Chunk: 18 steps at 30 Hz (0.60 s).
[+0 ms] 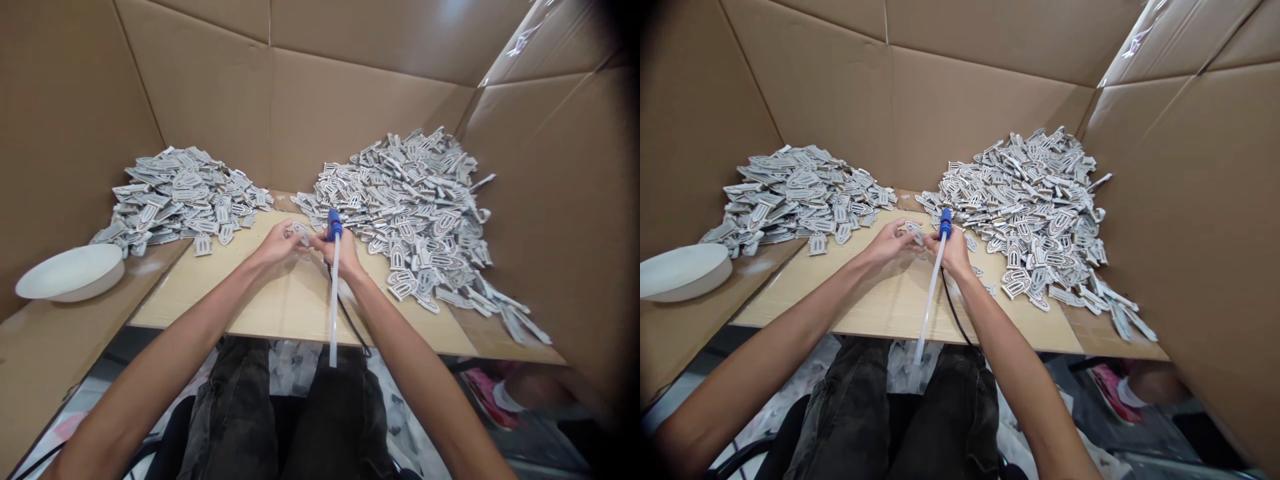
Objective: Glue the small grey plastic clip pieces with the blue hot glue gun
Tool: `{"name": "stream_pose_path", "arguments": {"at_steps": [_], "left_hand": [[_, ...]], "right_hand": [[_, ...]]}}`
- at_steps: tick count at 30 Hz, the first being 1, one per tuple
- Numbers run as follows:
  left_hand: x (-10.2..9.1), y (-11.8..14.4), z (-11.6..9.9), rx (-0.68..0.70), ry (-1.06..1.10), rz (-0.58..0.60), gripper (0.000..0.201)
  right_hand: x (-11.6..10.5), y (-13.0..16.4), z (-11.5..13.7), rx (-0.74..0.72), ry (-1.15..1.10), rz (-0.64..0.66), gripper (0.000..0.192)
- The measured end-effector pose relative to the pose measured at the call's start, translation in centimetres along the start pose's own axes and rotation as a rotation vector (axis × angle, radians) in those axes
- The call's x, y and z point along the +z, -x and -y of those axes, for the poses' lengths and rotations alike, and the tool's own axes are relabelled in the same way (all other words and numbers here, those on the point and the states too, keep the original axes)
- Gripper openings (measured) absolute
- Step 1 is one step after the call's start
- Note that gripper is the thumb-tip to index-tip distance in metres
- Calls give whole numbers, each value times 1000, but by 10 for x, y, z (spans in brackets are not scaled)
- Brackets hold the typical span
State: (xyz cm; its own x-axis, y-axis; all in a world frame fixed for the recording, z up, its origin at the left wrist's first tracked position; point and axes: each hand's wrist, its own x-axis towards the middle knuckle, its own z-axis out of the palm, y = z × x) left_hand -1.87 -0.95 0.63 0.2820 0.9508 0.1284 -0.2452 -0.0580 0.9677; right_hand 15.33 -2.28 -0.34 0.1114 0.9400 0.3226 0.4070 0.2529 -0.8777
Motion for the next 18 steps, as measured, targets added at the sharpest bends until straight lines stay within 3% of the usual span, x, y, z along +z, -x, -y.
{"name": "stream_pose_path", "arguments": {"at_steps": [5,12,18], "left_hand": [[1,2,3,42,-70,16,21],[2,-1,12,61,-83,-10,42],[2,0,13,38,-3,-15,52]], "right_hand": [[0,1,-2,4,9,-22,39],[1,11,9,-67,127,-64,30],[1,15,18,-118,262,-94,36]]}}
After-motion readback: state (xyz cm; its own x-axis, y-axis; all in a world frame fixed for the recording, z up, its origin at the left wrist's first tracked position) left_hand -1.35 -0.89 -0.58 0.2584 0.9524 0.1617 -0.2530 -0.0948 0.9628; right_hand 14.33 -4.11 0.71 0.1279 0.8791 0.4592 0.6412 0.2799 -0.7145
